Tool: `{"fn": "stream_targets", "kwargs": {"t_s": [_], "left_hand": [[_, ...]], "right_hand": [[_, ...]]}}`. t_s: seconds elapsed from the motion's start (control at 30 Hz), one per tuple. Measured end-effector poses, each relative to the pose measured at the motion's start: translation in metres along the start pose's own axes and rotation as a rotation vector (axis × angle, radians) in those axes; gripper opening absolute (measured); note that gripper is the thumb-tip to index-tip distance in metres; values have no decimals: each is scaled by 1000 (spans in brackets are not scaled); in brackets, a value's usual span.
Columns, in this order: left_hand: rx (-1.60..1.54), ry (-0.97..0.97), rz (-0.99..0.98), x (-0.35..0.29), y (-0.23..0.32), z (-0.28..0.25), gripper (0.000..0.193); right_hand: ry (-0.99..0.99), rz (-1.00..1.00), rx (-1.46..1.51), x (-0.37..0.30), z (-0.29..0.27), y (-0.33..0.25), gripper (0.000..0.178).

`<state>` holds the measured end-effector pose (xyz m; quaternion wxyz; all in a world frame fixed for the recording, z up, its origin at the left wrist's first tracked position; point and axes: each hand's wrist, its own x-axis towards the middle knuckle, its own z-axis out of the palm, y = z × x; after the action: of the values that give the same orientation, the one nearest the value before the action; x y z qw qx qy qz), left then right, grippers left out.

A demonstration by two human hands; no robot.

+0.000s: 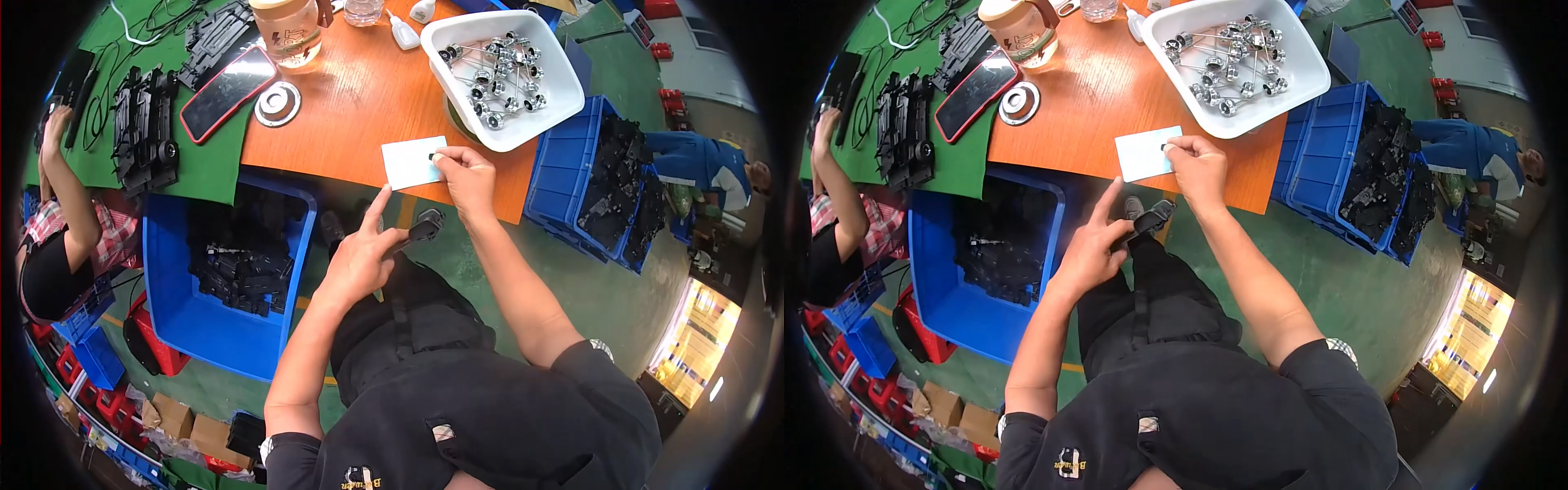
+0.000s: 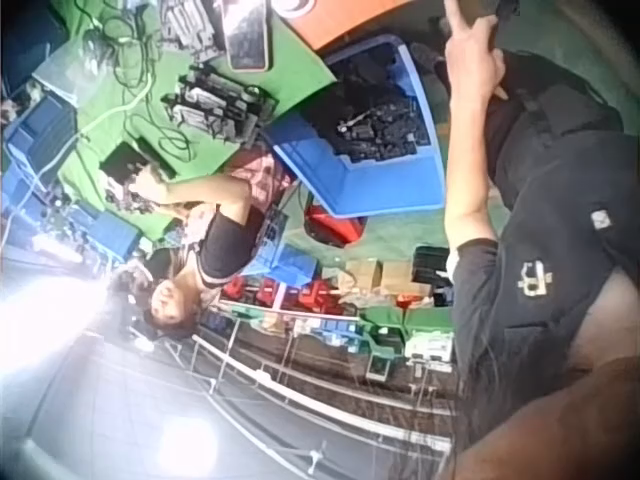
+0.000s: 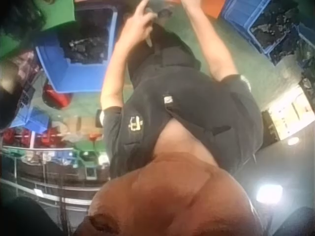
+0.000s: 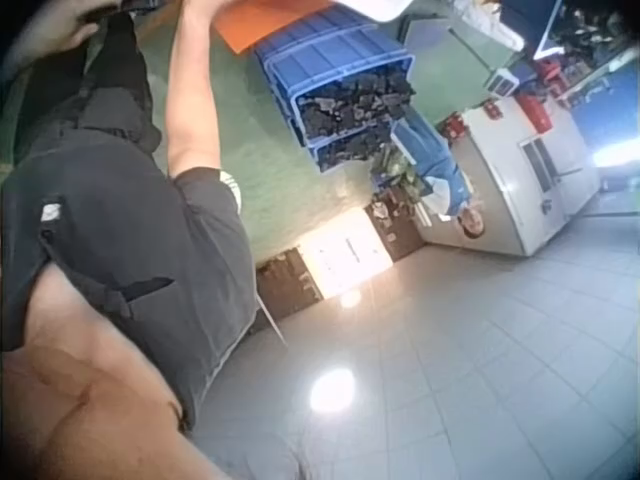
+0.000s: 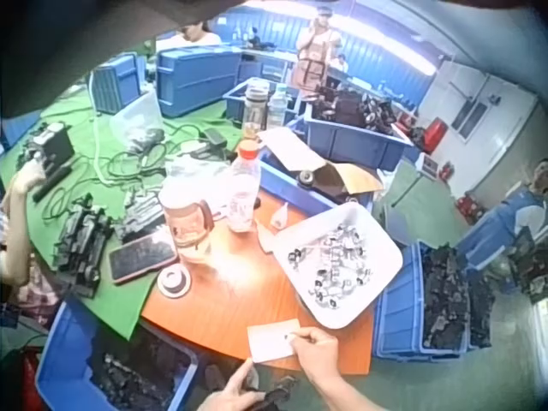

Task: The person assembles plastic components onto a toy tank chassis by hand, taking the components from storage bins and attaching them to the chassis.

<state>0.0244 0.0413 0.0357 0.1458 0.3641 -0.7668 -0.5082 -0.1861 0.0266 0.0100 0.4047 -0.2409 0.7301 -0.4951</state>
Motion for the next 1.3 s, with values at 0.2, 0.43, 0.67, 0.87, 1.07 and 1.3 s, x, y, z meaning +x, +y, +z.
{"fn": "stream_targets", "kwargs": {"t_s": [0.2,0.43,0.67,0.87,1.07,1.3], "left_hand": [[209,-148,-4,19,-8,-3,38],[262,-199,-35,21,-16,0,39],[293,-222,-29,21,-17,-2,39],[298,-230,-29,21,-19,-3,39],[302,-232,-18,21,-18,-6,38],[304,-231,-18,21,-20,-6,37]], "right_hand": [[46,-83,-234,8,11,11,14],[99,-115,-440,11,17,18,14],[147,-163,-526,6,24,7,13],[132,-202,-490,-2,28,6,12],[149,-207,-570,6,28,5,12],[114,-263,-602,2,26,10,12]]}}
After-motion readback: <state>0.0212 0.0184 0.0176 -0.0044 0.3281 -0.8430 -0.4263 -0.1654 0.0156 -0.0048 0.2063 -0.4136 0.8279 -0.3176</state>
